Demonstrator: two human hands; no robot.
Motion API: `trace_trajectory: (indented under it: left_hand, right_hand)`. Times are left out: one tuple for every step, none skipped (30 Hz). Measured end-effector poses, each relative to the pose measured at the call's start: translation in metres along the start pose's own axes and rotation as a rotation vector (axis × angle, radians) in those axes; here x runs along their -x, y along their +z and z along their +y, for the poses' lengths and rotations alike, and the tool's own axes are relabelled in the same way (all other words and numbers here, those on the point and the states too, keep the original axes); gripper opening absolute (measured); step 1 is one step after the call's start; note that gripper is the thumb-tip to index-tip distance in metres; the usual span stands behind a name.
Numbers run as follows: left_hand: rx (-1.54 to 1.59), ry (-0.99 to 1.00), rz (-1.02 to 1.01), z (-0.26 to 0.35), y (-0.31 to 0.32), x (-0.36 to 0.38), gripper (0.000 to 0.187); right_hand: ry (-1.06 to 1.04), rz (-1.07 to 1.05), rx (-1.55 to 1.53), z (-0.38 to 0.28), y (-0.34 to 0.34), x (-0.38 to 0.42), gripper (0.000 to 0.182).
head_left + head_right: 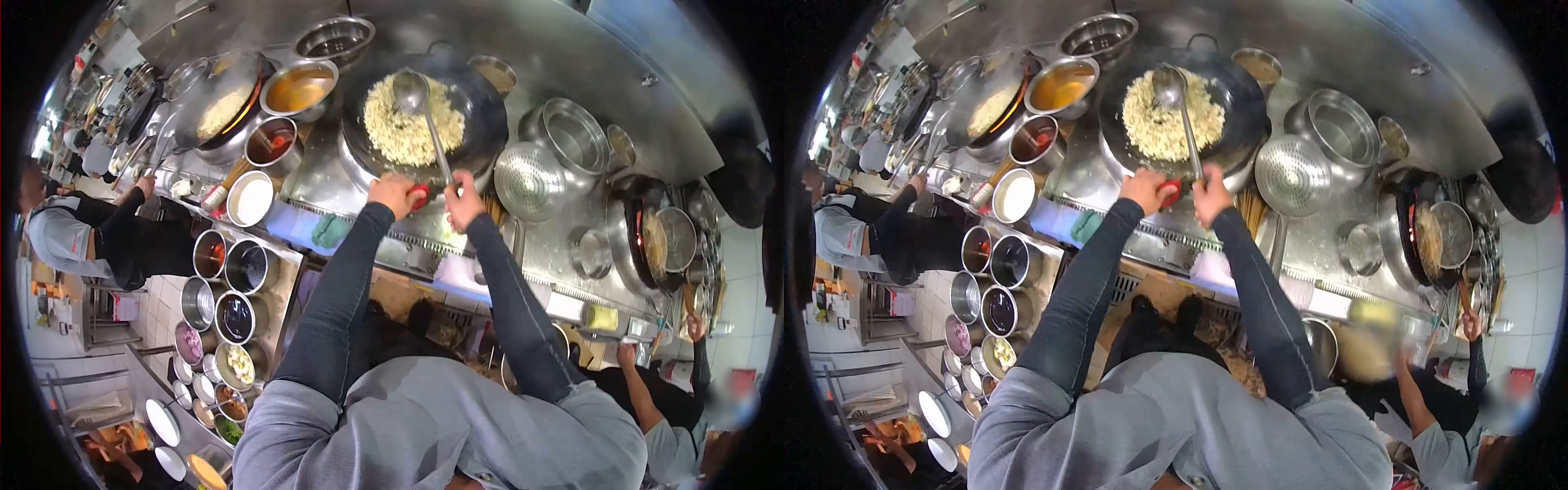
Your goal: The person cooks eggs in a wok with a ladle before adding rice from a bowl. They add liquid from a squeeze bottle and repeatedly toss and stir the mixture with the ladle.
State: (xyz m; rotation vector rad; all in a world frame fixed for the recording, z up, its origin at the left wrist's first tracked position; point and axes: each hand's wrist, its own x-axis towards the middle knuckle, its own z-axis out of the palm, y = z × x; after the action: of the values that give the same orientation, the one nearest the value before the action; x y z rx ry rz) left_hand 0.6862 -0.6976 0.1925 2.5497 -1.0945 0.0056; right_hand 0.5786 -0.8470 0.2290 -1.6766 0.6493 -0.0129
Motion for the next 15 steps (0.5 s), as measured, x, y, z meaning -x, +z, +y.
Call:
trace_trajectory:
  left_hand:
    - [0.011, -0.003, -0.006, 0.0, 0.002, 0.002, 0.036]
    - [0.017, -0.003, 0.001, -0.001, 0.0, 0.0, 0.036]
    - [0.013, 0.0, -0.005, -0.002, -0.001, -0.002, 0.036]
    - [0.016, 0.008, -0.004, -0.002, 0.0, -0.001, 0.037]
    - [0.02, 0.015, -0.001, -0.002, 0.0, -0.001, 0.037]
    - [0.024, 0.017, -0.008, 0.0, 0.0, 0.0, 0.037]
    - [0.023, 0.0, -0.032, 0.001, -0.002, 0.0, 0.037]
    - [0.019, -0.019, -0.051, 0.001, -0.004, -0.002, 0.037]
    - [0.023, 0.002, -0.022, 0.0, -0.003, -0.001, 0.036]
    - [0.024, -0.005, -0.026, 0.0, -0.003, -0.001, 0.036]
    - [0.0, 0.003, -0.027, 0.0, -0.004, -0.003, 0.036]
    - [-0.023, 0.012, -0.036, 0.0, -0.005, -0.002, 0.036]
    - [-0.018, 0.002, -0.036, 0.001, -0.005, 0.0, 0.036]
    - [-0.018, -0.003, -0.036, 0.001, -0.002, 0.001, 0.036]
    - [0.013, -0.005, -0.007, 0.0, 0.003, 0.003, 0.037]
  right_hand:
    - [0.017, 0.002, -0.006, -0.007, -0.009, 0.009, 0.027]
    - [-0.1, 0.001, 0.086, -0.016, -0.02, 0.012, 0.028]
    - [-0.217, 0.0, 0.177, -0.018, -0.028, 0.013, 0.029]
    - [-0.211, 0.004, 0.17, -0.012, -0.035, 0.014, 0.029]
    - [-0.005, -0.275, -0.453, -0.005, -0.044, 0.015, 0.028]
    - [0.214, -0.543, -1.075, 0.003, -0.048, 0.017, 0.027]
    - [0.301, -0.641, -1.289, 0.017, -0.042, 0.005, 0.026]
    - [0.381, -0.61, -1.331, 0.029, -0.03, -0.01, 0.027]
    - [0.277, -0.411, -0.957, 0.024, -0.018, -0.014, 0.028]
    - [0.173, -0.217, -0.58, 0.016, -0.008, -0.013, 0.029]
    - [0.027, -0.066, -0.17, 0.009, -0.001, -0.01, 0.03]
    - [0.031, -0.072, -0.17, 0.007, -0.005, 0.0, 0.03]
    - [-0.049, -0.072, -0.084, 0.006, -0.017, 0.014, 0.031]
    - [-0.129, -0.072, 0.004, 0.005, -0.03, 0.033, 0.031]
    - [-0.066, -0.15, -0.19, -0.004, -0.045, 0.069, 0.032]
